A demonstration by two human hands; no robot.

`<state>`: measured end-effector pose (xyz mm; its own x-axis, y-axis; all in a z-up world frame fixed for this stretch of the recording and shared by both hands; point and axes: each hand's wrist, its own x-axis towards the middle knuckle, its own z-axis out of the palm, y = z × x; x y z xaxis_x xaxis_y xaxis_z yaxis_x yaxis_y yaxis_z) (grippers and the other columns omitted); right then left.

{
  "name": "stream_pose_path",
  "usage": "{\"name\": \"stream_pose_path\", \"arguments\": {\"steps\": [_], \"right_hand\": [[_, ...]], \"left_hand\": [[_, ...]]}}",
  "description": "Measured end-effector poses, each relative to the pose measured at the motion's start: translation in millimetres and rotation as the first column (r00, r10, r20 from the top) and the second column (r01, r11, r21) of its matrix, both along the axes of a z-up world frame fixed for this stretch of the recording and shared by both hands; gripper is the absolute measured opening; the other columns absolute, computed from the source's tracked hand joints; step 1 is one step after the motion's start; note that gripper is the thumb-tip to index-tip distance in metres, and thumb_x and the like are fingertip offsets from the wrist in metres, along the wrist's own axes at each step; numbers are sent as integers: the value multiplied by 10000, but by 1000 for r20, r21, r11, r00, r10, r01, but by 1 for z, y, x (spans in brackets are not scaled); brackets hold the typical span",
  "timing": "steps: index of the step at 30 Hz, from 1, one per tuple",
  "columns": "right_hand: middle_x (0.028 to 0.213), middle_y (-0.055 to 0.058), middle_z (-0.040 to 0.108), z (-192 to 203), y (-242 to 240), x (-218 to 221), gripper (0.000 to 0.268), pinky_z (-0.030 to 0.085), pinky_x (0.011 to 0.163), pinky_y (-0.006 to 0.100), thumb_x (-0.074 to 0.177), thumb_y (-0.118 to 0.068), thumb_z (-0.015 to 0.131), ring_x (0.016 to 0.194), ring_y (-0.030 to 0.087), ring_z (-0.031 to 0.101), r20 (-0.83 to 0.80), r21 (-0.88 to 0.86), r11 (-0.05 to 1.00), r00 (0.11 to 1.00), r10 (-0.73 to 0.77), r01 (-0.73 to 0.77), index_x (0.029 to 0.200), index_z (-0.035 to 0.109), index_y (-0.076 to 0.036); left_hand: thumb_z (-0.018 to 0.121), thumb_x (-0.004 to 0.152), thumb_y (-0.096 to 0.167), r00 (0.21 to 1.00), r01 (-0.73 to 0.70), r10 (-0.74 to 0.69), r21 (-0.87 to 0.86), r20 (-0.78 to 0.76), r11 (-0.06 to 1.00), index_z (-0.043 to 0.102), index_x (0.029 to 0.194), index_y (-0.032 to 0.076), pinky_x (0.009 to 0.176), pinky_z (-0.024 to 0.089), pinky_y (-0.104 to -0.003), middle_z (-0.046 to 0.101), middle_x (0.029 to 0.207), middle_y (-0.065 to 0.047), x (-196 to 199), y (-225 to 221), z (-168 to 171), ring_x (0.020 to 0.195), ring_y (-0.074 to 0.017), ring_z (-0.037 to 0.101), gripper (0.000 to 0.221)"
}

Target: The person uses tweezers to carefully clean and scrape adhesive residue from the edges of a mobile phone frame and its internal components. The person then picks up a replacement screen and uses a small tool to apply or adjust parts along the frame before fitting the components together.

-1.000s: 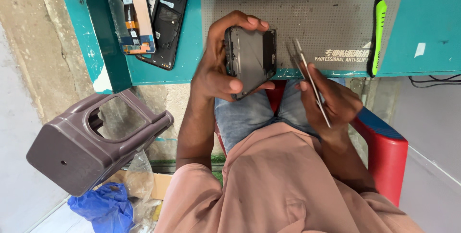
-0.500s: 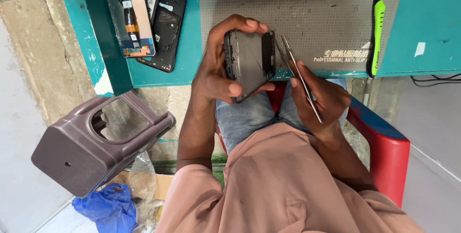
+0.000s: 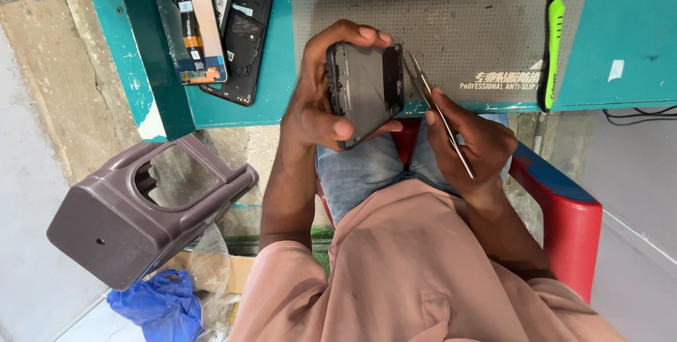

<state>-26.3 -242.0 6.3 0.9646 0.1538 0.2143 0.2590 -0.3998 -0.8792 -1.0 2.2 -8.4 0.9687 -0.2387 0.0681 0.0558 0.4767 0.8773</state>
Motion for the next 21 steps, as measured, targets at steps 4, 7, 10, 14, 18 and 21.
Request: {"name": "stream_pose_path", "arguments": {"steps": [4,7,10,14,18,21], "right_hand": [[884,160,764,9,3,5,283,514,640,243,983,17,784,711,118,721,-1,-39,999,1000,14,-14,1254,716,56],[802,134,751,13,5,9,265,494,611,234,985,17,780,664,103,702,-50,-22,1000,999,0,-1,1242,725,54],[843,153,759,13,3,10,263,480,619,243,983,11,787,659,113,682,16,-38,999,1000,16,-15,1236,727,49],[874,150,758,15,1,7,262,499,614,226,998,1,773,690,123,699,19,7,1000,1000,25,-25,1252,718,36],[841,124,753,14,2,7,252,524,642,242,1021,1,751,711,130,735,-12,32,999,999,36,-35,1267,707,36],[793,119,737,12,5,8,245,524,628,252,1023,-1,744,672,133,719,-50,52,999,999,18,-15,1261,709,40]], "left_hand": [[894,759,318,999,-16,15,18,46,1000,468,1471,62,1076,585,-432,543,1414,-167,3,-1,-1,1251,-272,584,868],[892,761,332,1000,-17,17,1,7,1000,456,1475,50,1057,628,-450,533,1402,-173,4,-3,3,1223,-274,590,883],[904,760,346,998,-20,18,-38,-55,999,435,1491,44,1019,645,-462,512,1397,-180,2,-5,8,1213,-275,577,919],[887,770,350,999,-28,28,5,-18,1000,437,1468,33,1030,596,-432,518,1399,-177,4,-4,6,1227,-264,566,888],[885,786,339,1000,-30,30,74,-1,997,438,1472,31,1076,536,-402,515,1400,-168,1,-4,8,1269,-250,533,875],[894,800,314,999,-28,30,140,-12,990,438,1484,27,1100,513,-394,505,1379,-162,1,-8,14,1297,-246,516,870]]}}
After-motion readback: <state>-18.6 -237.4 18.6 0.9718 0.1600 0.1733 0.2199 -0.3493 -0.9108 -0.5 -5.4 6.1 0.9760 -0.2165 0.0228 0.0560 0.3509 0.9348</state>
